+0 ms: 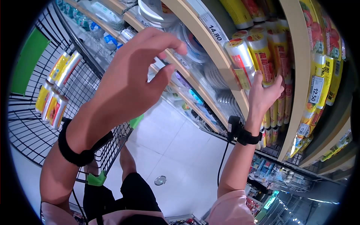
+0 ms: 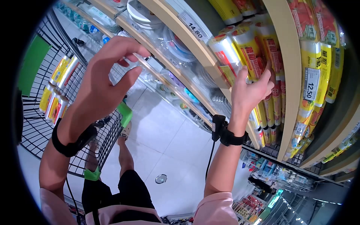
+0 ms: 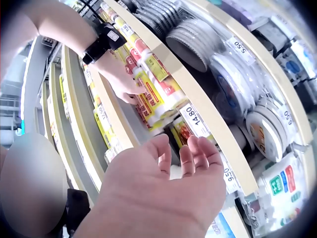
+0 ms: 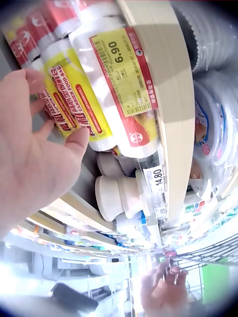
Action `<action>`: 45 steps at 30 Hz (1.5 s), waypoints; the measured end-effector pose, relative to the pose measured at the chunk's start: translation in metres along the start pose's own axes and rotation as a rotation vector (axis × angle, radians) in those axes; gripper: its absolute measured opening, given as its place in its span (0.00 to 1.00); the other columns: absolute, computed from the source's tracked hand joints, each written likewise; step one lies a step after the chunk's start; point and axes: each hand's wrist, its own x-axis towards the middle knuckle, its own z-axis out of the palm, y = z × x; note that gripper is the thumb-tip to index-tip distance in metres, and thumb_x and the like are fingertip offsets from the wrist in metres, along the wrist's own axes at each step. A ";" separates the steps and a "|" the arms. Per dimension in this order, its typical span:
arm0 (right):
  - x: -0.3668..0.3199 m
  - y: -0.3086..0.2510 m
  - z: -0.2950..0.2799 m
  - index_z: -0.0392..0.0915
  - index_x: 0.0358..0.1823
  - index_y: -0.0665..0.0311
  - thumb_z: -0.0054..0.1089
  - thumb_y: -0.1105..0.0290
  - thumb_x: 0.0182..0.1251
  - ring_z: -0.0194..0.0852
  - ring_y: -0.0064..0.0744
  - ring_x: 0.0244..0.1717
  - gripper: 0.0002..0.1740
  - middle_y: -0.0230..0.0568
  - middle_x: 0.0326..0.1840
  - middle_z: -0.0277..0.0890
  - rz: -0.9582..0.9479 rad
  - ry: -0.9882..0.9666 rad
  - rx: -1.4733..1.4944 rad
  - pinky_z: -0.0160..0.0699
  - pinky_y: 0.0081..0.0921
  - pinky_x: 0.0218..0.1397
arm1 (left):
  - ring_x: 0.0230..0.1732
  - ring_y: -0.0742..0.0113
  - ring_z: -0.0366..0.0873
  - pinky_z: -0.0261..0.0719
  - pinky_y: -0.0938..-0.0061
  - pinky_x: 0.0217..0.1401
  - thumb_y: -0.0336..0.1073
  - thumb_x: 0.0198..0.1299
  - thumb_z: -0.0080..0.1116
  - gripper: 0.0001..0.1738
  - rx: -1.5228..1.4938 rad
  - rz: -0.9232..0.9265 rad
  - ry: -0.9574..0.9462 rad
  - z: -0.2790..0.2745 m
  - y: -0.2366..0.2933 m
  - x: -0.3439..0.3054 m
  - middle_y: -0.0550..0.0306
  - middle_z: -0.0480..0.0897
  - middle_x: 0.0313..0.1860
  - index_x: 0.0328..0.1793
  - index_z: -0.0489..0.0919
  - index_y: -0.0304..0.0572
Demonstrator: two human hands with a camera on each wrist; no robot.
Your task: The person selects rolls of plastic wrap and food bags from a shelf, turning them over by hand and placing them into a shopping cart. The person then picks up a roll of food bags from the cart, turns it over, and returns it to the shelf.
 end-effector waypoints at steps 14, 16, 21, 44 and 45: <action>-0.039 -0.049 0.003 0.70 0.67 0.67 0.65 0.70 0.66 0.73 0.44 0.59 0.29 0.56 0.57 0.73 -0.080 -0.053 0.297 0.71 0.37 0.64 | 0.48 0.69 0.78 0.77 0.74 0.54 0.21 0.60 0.64 0.16 -0.070 -0.459 -0.098 -0.114 0.003 -0.069 0.60 0.81 0.51 0.54 0.79 0.42; -0.074 -0.078 0.005 0.74 0.60 0.70 0.64 0.73 0.68 0.77 0.33 0.52 0.20 0.47 0.52 0.78 0.048 -0.253 0.577 0.76 0.29 0.58 | 0.47 0.69 0.78 0.77 0.75 0.52 0.22 0.61 0.64 0.14 -0.019 -0.577 -0.086 -0.119 0.000 -0.095 0.60 0.80 0.48 0.53 0.79 0.41; -0.164 -0.125 0.017 0.77 0.50 0.69 0.59 0.80 0.72 0.77 0.19 0.42 0.08 0.32 0.41 0.78 0.213 -0.691 0.956 0.76 0.20 0.52 | 0.46 0.59 0.82 0.82 0.67 0.50 0.29 0.62 0.66 0.15 -0.035 -0.769 -0.182 -0.120 0.005 -0.168 0.51 0.81 0.50 0.55 0.82 0.39; -0.354 -0.305 0.076 0.79 0.57 0.65 0.64 0.72 0.69 0.82 0.27 0.39 0.17 0.41 0.47 0.81 0.432 -1.571 1.025 0.85 0.25 0.37 | 0.47 0.49 0.81 0.80 0.61 0.52 0.26 0.58 0.64 0.14 0.551 -0.633 -0.128 -0.248 -0.025 -0.275 0.53 0.82 0.46 0.50 0.81 0.44; -0.361 -0.316 0.082 0.78 0.58 0.65 0.64 0.72 0.68 0.82 0.28 0.39 0.18 0.42 0.48 0.80 0.504 -1.582 1.019 0.86 0.26 0.37 | 0.47 0.49 0.81 0.80 0.61 0.51 0.26 0.58 0.64 0.13 0.562 -0.631 -0.121 -0.248 -0.023 -0.275 0.53 0.82 0.46 0.50 0.81 0.44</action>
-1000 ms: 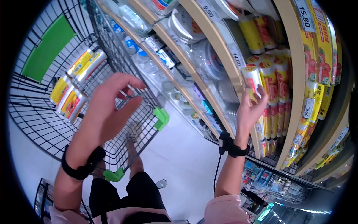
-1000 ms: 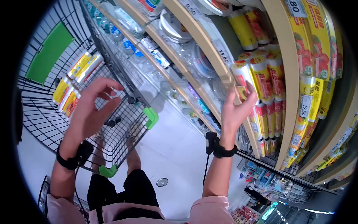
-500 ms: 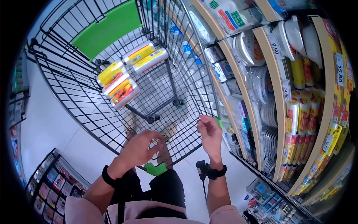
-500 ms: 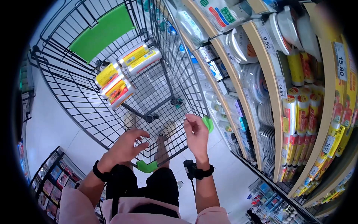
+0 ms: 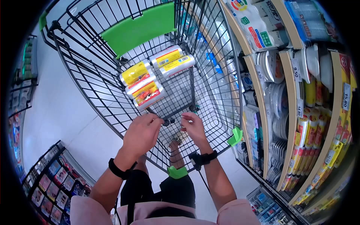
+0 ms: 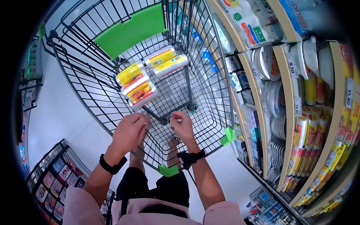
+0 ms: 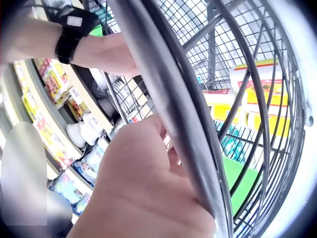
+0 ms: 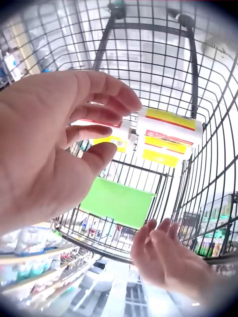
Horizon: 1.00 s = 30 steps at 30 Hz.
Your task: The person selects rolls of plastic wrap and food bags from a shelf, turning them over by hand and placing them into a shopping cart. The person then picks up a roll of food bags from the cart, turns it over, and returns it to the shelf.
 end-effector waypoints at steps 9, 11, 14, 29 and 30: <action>0.107 0.017 0.097 0.68 0.70 0.71 0.73 0.60 0.62 0.82 0.41 0.48 0.39 0.50 0.61 0.74 -0.006 0.131 0.058 0.86 0.34 0.49 | 0.41 0.45 0.82 0.80 0.60 0.46 0.22 0.58 0.62 0.08 -0.100 0.004 0.169 0.005 0.005 0.002 0.51 0.84 0.39 0.42 0.83 0.41; 0.159 0.059 0.118 0.66 0.73 0.72 0.75 0.57 0.59 0.81 0.51 0.51 0.45 0.55 0.64 0.73 -0.171 0.147 -0.099 0.81 0.37 0.60 | 0.41 0.45 0.82 0.80 0.60 0.46 0.22 0.58 0.61 0.08 -0.110 -0.021 0.142 0.004 0.005 0.002 0.50 0.84 0.39 0.42 0.83 0.40; 0.179 0.081 0.141 0.69 0.69 0.72 0.76 0.53 0.54 0.79 0.58 0.55 0.45 0.63 0.54 0.78 -0.399 0.425 -0.435 0.78 0.41 0.63 | 0.39 0.46 0.83 0.81 0.61 0.43 0.21 0.58 0.60 0.08 -0.135 -0.010 0.146 0.005 0.004 0.001 0.49 0.84 0.39 0.43 0.82 0.39; 0.092 0.012 0.087 0.73 0.59 0.70 0.75 0.60 0.51 0.85 0.35 0.37 0.36 0.49 0.46 0.82 0.131 0.035 0.115 0.83 0.30 0.27 | 0.38 0.46 0.83 0.82 0.60 0.41 0.23 0.57 0.63 0.08 -0.117 0.072 0.149 0.003 0.005 0.003 0.50 0.84 0.37 0.42 0.82 0.41; 0.092 0.019 0.082 0.72 0.59 0.70 0.75 0.60 0.51 0.85 0.35 0.37 0.35 0.49 0.46 0.82 0.068 0.043 0.067 0.83 0.30 0.27 | 0.39 0.46 0.83 0.82 0.60 0.41 0.23 0.58 0.63 0.07 -0.115 0.065 0.141 0.003 0.005 0.003 0.50 0.84 0.37 0.42 0.82 0.41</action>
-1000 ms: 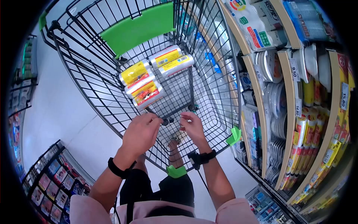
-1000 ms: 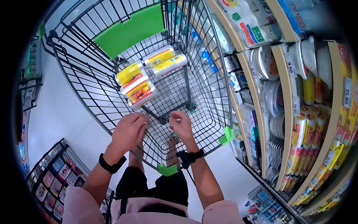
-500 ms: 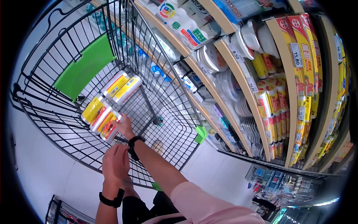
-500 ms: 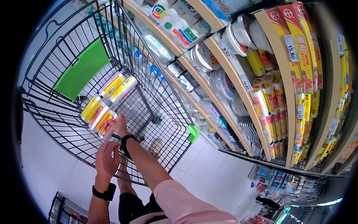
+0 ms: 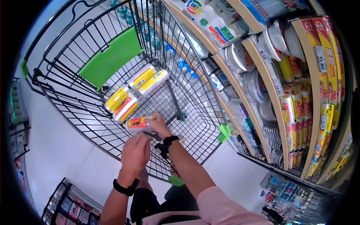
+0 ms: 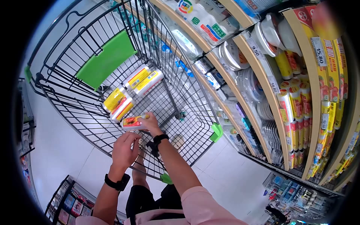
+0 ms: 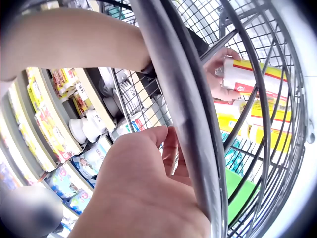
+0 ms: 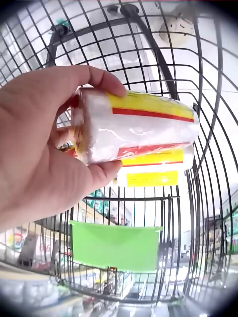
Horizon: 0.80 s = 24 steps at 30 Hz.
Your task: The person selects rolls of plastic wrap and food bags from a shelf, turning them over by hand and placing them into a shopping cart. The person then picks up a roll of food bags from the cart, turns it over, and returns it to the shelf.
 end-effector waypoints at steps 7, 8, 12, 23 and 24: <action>-0.050 -0.026 -0.048 0.68 0.61 0.67 0.73 0.63 0.59 0.86 0.38 0.41 0.32 0.50 0.50 0.78 0.068 -0.040 0.226 0.90 0.31 0.32 | 0.42 0.47 0.82 0.82 0.61 0.44 0.26 0.61 0.64 0.12 0.065 -0.137 -0.104 0.000 -0.003 -0.002 0.50 0.81 0.45 0.51 0.81 0.42; -0.058 -0.027 -0.057 0.68 0.61 0.67 0.72 0.63 0.62 0.86 0.39 0.42 0.31 0.51 0.52 0.77 0.056 -0.037 0.268 0.91 0.32 0.32 | 0.43 0.48 0.82 0.82 0.61 0.45 0.27 0.61 0.64 0.14 0.082 -0.185 -0.077 0.001 -0.001 -0.002 0.49 0.81 0.48 0.54 0.80 0.42; -0.098 -0.047 -0.095 0.68 0.62 0.64 0.67 0.60 0.70 0.86 0.39 0.45 0.26 0.51 0.53 0.77 0.049 -0.051 0.376 0.92 0.35 0.37 | 0.49 0.56 0.80 0.82 0.64 0.51 0.34 0.61 0.68 0.29 -0.013 -0.444 -0.029 0.007 -0.021 0.002 0.47 0.76 0.58 0.68 0.74 0.40; -0.163 -0.045 -0.167 0.68 0.64 0.64 0.54 0.65 0.76 0.86 0.38 0.47 0.19 0.47 0.55 0.79 -0.021 -0.209 0.560 0.90 0.39 0.41 | 0.58 0.66 0.79 0.79 0.71 0.57 0.47 0.71 0.60 0.32 -0.899 -0.702 -0.373 0.035 0.019 0.045 0.50 0.78 0.61 0.76 0.69 0.44; -0.161 -0.037 -0.171 0.68 0.65 0.63 0.51 0.62 0.80 0.84 0.35 0.51 0.19 0.44 0.57 0.79 -0.060 -0.160 0.592 0.90 0.36 0.44 | 0.55 0.71 0.81 0.80 0.74 0.56 0.47 0.71 0.59 0.29 -0.873 -0.725 -0.377 0.038 0.024 0.047 0.55 0.81 0.56 0.75 0.71 0.44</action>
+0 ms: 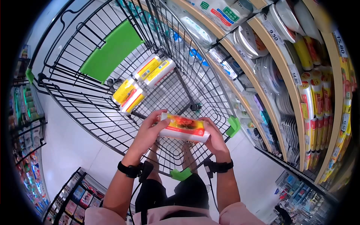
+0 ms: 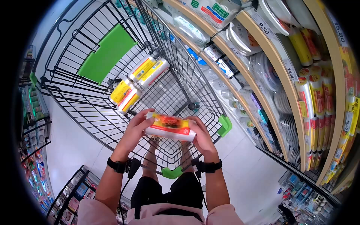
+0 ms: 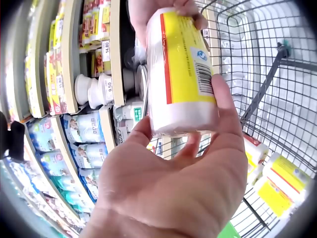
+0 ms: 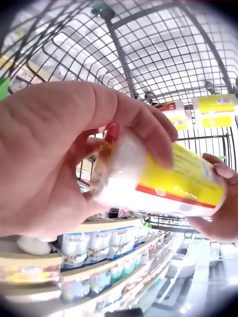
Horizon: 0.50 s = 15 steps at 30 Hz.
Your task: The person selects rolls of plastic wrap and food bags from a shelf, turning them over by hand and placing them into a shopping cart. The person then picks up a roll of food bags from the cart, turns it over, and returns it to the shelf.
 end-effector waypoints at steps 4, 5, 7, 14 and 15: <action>-0.009 -0.011 -0.008 0.58 0.79 0.61 0.48 0.62 0.83 0.79 0.30 0.58 0.28 0.44 0.68 0.70 -0.106 -0.027 0.064 0.85 0.31 0.49 | 0.52 0.70 0.82 0.83 0.74 0.53 0.48 0.74 0.55 0.25 -0.124 -0.045 0.062 0.027 0.003 0.009 0.56 0.82 0.54 0.70 0.73 0.42; -0.011 -0.014 -0.013 0.56 0.80 0.61 0.48 0.63 0.83 0.78 0.30 0.58 0.29 0.44 0.69 0.69 -0.140 -0.060 0.056 0.85 0.31 0.49 | 0.51 0.69 0.83 0.83 0.73 0.51 0.50 0.73 0.56 0.25 -0.183 -0.056 0.075 0.032 0.004 0.011 0.56 0.82 0.53 0.68 0.74 0.42; -0.014 -0.018 -0.020 0.54 0.81 0.60 0.48 0.65 0.82 0.77 0.30 0.58 0.31 0.44 0.69 0.68 -0.200 -0.098 0.037 0.84 0.30 0.49 | 0.49 0.68 0.83 0.85 0.72 0.48 0.52 0.73 0.57 0.25 -0.299 -0.075 0.094 0.042 0.005 0.015 0.54 0.82 0.50 0.64 0.76 0.41; -0.027 -0.023 -0.043 0.54 0.81 0.59 0.61 0.75 0.70 0.74 0.27 0.59 0.40 0.38 0.70 0.68 -0.345 -0.171 -0.100 0.82 0.27 0.50 | 0.54 0.66 0.86 0.90 0.68 0.47 0.58 0.78 0.43 0.31 -0.388 -0.154 -0.063 0.053 -0.003 0.029 0.51 0.85 0.56 0.67 0.75 0.37; -0.030 -0.023 -0.041 0.55 0.80 0.59 0.63 0.78 0.67 0.74 0.26 0.58 0.42 0.38 0.68 0.69 -0.359 -0.097 -0.096 0.81 0.26 0.49 | 0.54 0.66 0.85 0.90 0.68 0.46 0.58 0.78 0.44 0.31 -0.393 -0.146 -0.087 0.057 -0.002 0.027 0.52 0.84 0.56 0.68 0.73 0.37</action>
